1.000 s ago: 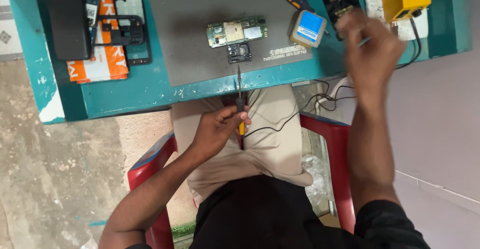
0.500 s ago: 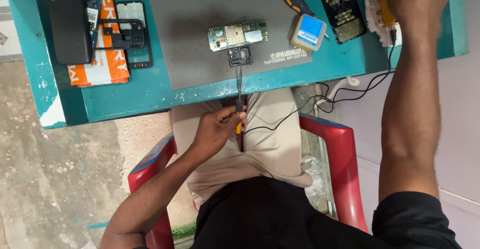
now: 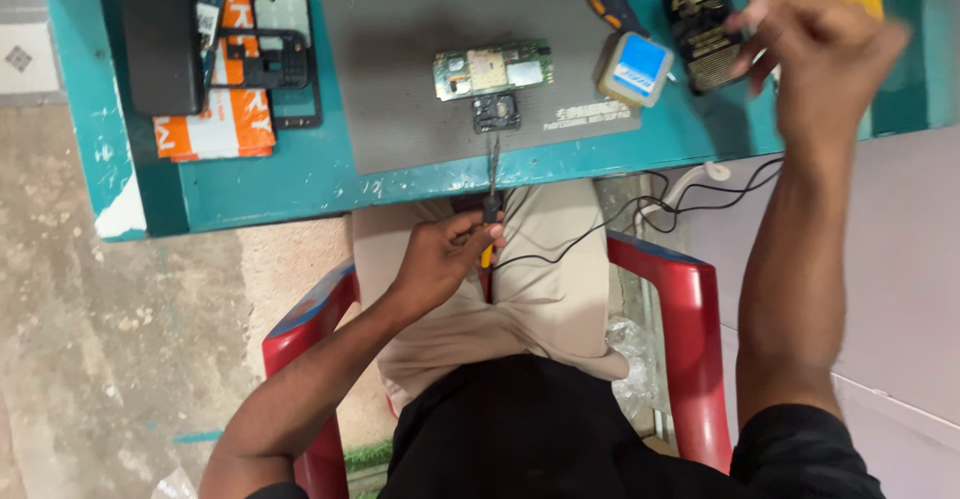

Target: The person applies flux to a small circuit board and uses a soldering iron to repair or attach components, handling the board and tools by hand on a workbench.

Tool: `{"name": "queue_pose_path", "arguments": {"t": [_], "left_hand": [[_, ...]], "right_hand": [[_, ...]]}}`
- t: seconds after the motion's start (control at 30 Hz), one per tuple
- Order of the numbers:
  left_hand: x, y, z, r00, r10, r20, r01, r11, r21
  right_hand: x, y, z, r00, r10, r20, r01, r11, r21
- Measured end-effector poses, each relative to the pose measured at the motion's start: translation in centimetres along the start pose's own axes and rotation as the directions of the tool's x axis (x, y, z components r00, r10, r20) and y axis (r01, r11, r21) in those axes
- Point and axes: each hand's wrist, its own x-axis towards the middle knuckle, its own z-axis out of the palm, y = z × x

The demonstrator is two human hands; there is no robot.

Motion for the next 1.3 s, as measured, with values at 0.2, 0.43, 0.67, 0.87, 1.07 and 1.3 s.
{"name": "queue_pose_path", "arguments": {"t": [0.2, 0.43, 0.67, 0.87, 1.07, 1.3], "left_hand": [[0.1, -0.3, -0.2, 0.999, -0.054, 0.002, 0.054, 0.998, -0.016], [0.2, -0.4, -0.3, 0.995, -0.099, 0.026, 0.100, 0.994, -0.047], [0.5, -0.9, -0.4, 0.999, -0.034, 0.033, 0.036, 0.996, -0.076], [0.5, -1.2, -0.3, 0.999, -0.045, 0.013, 0.045, 0.996, -0.076], [0.0, -1.1, 0.2, 0.996, 0.059, -0.070, -0.049, 0.991, 0.127], [-0.3, -0.5, 0.8, 0.992, 0.025, -0.121, 0.022, 0.929, 0.369]], "right_hand": [[-7.6, -2.2, 7.8, 0.969, 0.025, 0.246, -0.067, 0.984, 0.163], [-9.5, -0.4, 9.9, 0.959, 0.098, 0.265, -0.153, 0.969, 0.196], [-9.3, 0.3, 9.6, 0.911, 0.210, 0.356, -0.324, 0.898, 0.298], [-9.2, 0.2, 9.9, 0.903, 0.244, 0.354, -0.335, 0.915, 0.224], [-8.2, -1.4, 11.1, 0.913, 0.289, 0.289, -0.330, 0.938, 0.106], [-7.3, -1.8, 12.6, 0.943, 0.015, 0.333, -0.003, 0.999, -0.035]]}}
